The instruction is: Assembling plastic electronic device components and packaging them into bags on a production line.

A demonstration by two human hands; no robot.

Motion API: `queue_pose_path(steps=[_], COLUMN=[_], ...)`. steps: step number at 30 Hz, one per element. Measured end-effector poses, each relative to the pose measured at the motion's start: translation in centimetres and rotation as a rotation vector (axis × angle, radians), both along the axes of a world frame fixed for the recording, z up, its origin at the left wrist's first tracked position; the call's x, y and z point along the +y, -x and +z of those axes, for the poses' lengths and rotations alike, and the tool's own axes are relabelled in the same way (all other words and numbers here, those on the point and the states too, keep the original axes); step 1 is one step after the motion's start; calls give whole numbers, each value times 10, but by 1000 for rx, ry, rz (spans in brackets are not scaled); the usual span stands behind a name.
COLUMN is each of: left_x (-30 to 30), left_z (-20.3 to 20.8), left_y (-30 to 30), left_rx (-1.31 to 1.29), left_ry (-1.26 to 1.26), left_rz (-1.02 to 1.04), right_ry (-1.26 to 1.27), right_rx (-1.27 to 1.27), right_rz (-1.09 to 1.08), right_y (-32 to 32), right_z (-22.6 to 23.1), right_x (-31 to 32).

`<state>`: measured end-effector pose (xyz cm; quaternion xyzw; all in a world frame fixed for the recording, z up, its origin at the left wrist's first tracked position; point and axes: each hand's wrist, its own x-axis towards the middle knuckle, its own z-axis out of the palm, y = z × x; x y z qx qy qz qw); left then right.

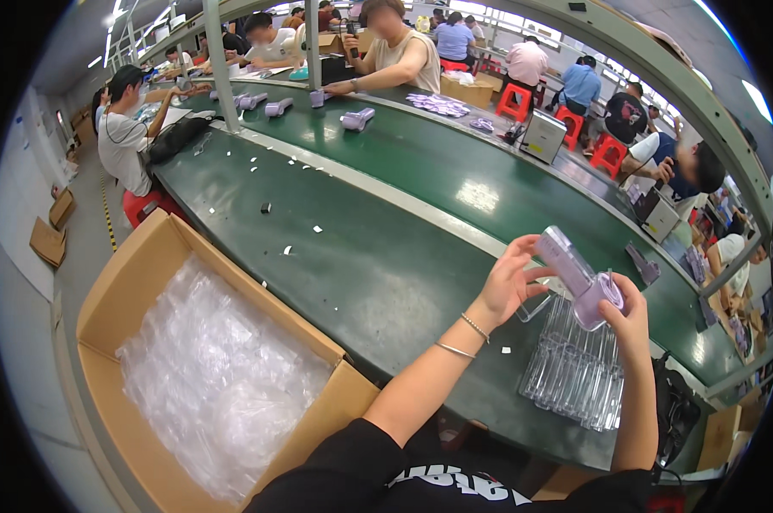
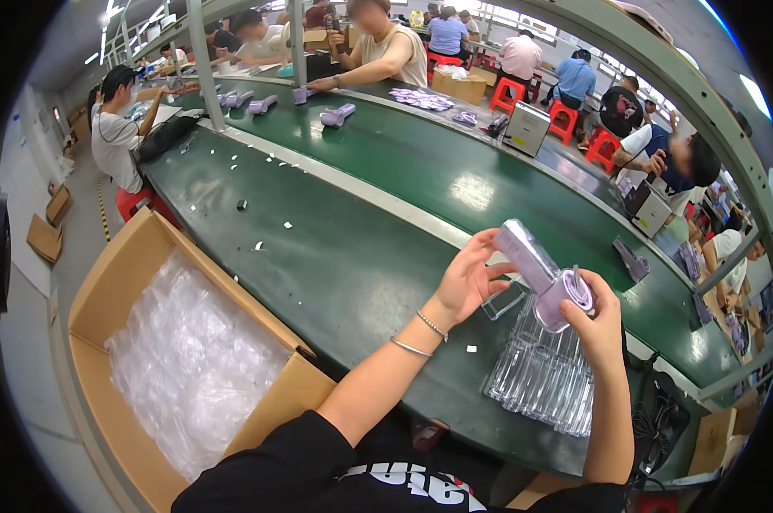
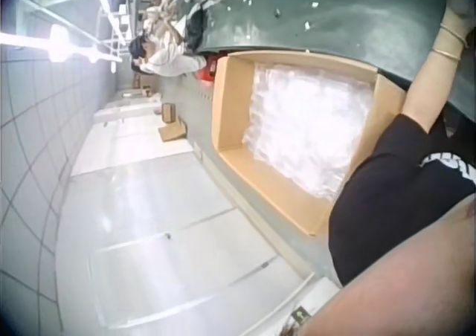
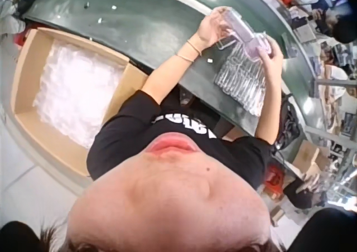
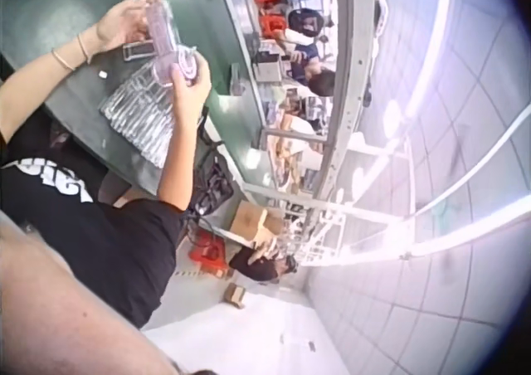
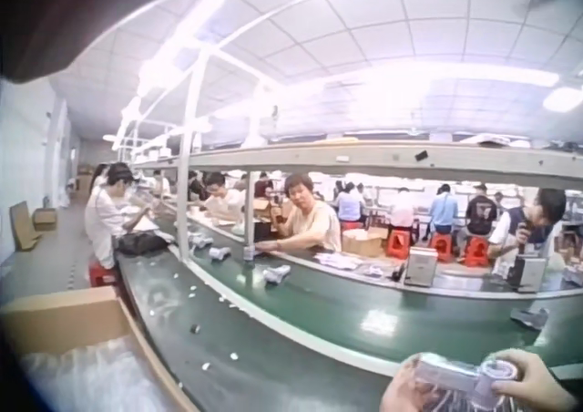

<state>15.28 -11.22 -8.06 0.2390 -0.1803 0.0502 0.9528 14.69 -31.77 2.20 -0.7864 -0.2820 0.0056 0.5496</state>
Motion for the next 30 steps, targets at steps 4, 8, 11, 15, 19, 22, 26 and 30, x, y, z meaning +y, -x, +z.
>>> queue_pose_path(steps=[4, 8, 11, 15, 19, 22, 26, 30], left_x=[5, 9, 8, 13, 11, 9, -10, -23], left_z=[-16, -15, -11, -17, -20, -27, -42, -45], left_y=[-10, -11, -12, -17, -17, -18, -13, -11], left_rx=[78, 122, 106, 159, 162, 154, 117, 126], left_ry=[-123, -300, -360, -454, -441, -972, -1492, -1774], left_rz=[101, 295, 398, 531, 623, 854, 881, 782], right_ry=[81, 158, 155, 190, 99, 63, -10, 159], right_rx=[145, 128, 154, 178, 303, 289, 131, 197], right_rz=[-71, -55, -14, 35, 93, 51, -195, -392], right_y=[8, 20, 23, 18, -5, -39, -119, -211], right_z=[2, 0, 1, 5, -2, -8, -27, -77], right_x=[-1, 9, 18, 27, 32, 36, 44, 27])
